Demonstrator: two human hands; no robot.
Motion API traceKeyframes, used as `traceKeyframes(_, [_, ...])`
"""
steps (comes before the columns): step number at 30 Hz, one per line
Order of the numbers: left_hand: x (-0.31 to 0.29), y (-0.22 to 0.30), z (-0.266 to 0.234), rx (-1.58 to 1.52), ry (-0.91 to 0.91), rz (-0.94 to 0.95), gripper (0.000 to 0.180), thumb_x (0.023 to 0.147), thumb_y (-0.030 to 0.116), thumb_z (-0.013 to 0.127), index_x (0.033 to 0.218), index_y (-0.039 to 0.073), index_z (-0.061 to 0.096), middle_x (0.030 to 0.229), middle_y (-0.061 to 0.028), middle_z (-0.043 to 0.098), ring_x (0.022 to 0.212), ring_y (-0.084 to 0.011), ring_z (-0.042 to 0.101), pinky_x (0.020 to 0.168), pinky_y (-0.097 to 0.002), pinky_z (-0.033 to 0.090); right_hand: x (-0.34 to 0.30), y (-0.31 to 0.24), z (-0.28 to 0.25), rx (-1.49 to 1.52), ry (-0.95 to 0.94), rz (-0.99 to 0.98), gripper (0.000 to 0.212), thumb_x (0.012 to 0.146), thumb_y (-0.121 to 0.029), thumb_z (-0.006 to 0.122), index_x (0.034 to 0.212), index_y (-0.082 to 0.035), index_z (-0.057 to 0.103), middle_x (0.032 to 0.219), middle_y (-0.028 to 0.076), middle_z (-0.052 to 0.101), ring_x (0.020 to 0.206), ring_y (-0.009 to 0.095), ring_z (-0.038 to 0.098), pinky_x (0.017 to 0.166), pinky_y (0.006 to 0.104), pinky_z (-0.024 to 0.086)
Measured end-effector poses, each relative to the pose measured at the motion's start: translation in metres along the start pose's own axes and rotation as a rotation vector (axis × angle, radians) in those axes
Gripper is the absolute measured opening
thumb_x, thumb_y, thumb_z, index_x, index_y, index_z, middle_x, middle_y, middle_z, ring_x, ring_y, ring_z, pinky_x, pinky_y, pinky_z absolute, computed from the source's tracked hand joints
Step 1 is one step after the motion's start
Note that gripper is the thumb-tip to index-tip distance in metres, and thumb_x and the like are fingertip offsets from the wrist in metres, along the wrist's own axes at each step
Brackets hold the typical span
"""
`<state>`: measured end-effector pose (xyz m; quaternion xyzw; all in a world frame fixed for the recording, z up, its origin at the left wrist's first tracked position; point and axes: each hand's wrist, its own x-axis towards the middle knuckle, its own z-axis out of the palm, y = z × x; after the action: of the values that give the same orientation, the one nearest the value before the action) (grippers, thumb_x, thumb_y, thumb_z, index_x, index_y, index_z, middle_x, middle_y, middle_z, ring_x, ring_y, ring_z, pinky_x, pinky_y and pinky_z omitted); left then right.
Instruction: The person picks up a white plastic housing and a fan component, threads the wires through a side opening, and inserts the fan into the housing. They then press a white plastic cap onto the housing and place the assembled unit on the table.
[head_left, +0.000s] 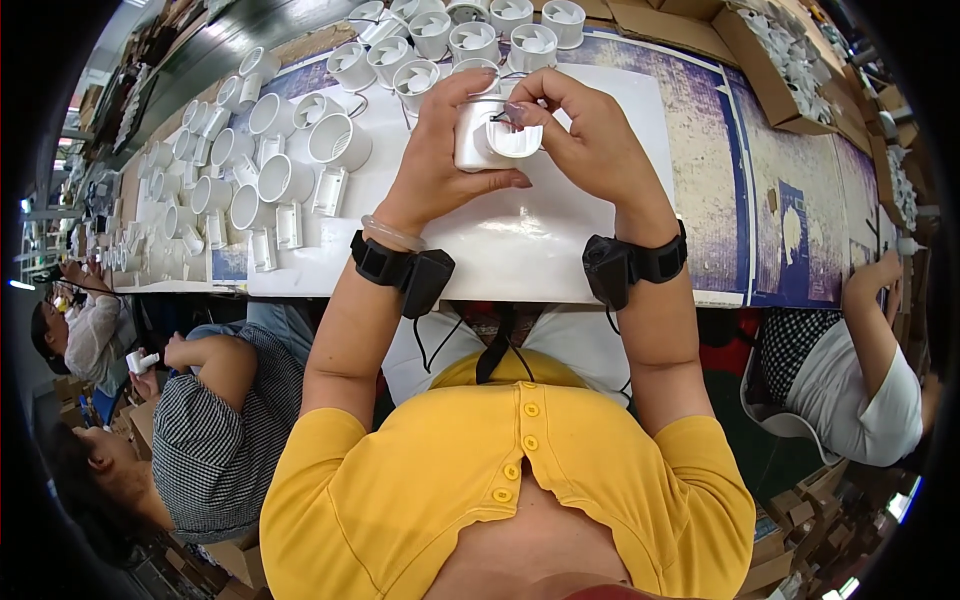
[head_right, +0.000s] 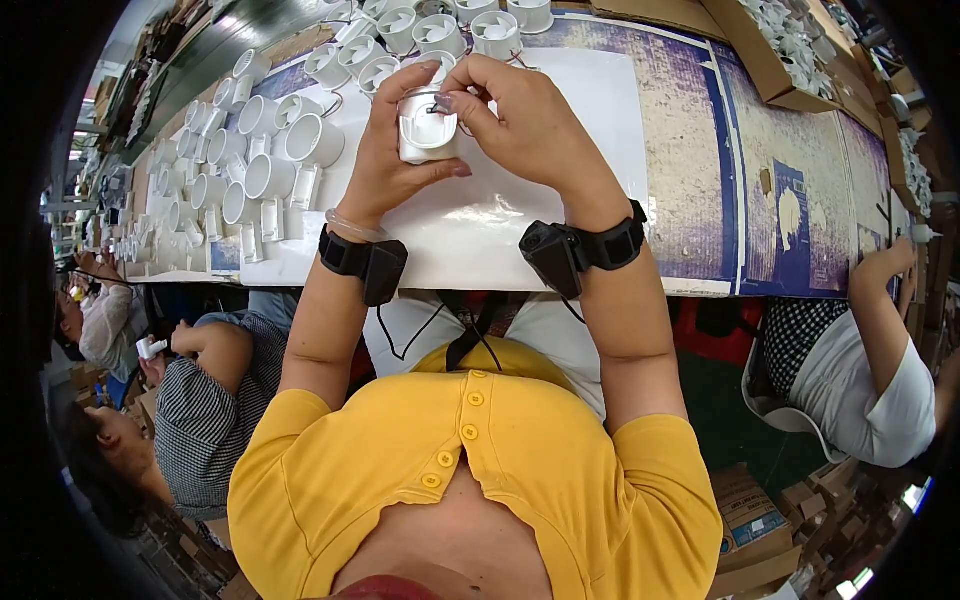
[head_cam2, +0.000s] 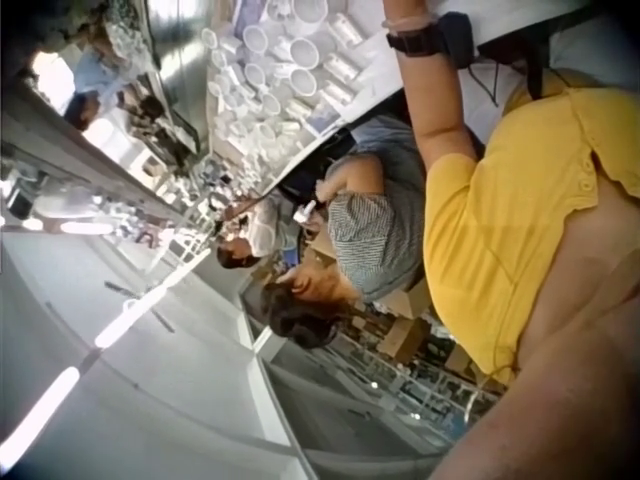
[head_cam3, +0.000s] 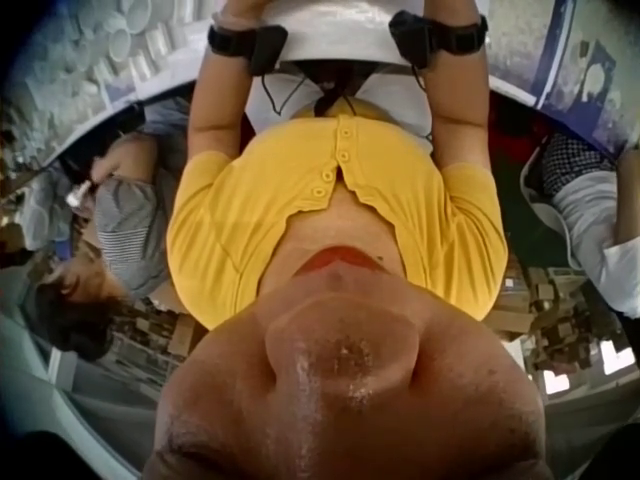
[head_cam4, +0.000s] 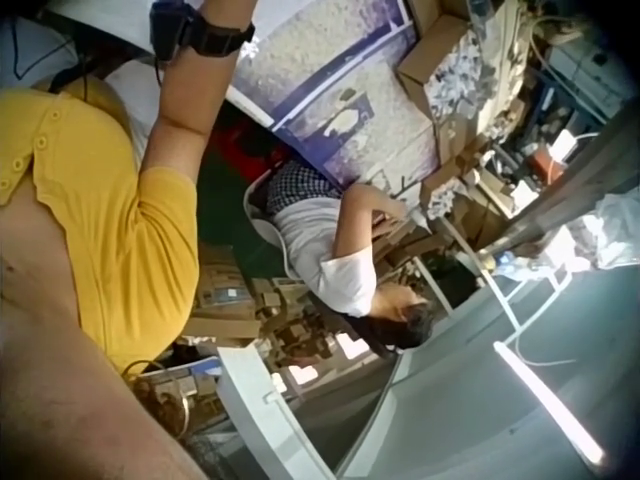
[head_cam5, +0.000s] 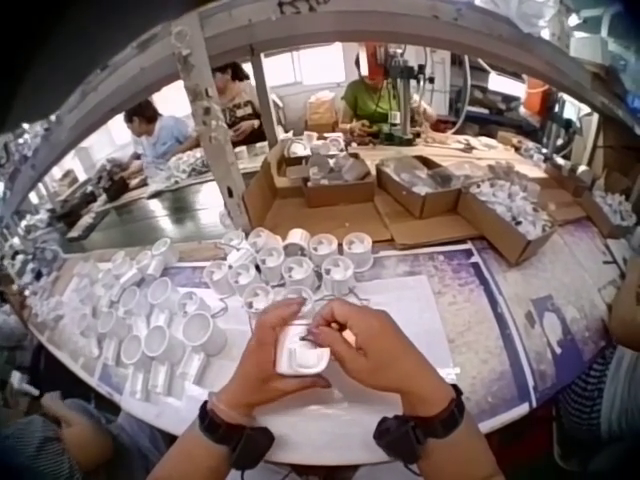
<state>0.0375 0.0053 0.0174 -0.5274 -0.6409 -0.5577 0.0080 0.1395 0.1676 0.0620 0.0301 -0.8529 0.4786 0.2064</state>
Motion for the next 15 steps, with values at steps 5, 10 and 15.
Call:
traceKeyframes(5, [-0.003,0.007,0.003,-0.106,0.044,-0.134,0.087,0.055,0.023,0.091,0.128,0.010,0.045,0.121,-0.0077,0.053,0.112,-0.0260,0.052,0.096,-0.0372,0.042,0.001,-0.006,0.003,-0.050,0.070,-0.050,0.009,0.087,-0.012,0.063,0.090,-0.003,0.064,0.080,0.004,0.065,0.076,0.014,0.059,0.073,0.0267,0.046])
traceKeyframes(10, [-0.004,0.003,-0.001,-0.005,0.007,-0.141,0.078,0.056,0.021,0.090,0.122,0.011,0.051,0.119,-0.0064,0.054,0.109,-0.0252,0.053,0.092,-0.0364,0.045,0.004,-0.005,0.000,-0.233,0.199,-0.354,0.007,0.081,-0.013,0.069,0.083,-0.006,0.067,0.078,0.003,0.066,0.073,0.019,0.059,0.074,0.0302,0.044])
traceKeyframes(15, [0.001,0.008,-0.003,0.143,-0.021,-0.040,0.072,0.057,0.017,0.089,0.119,0.011,0.053,0.116,-0.0059,0.056,0.105,-0.0232,0.054,0.089,-0.0342,0.046,0.008,0.004,-0.002,-0.398,0.266,-0.492,0.008,0.076,-0.013,0.072,0.081,-0.008,0.067,0.076,0.003,0.066,0.071,0.022,0.059,0.074,0.0331,0.043])
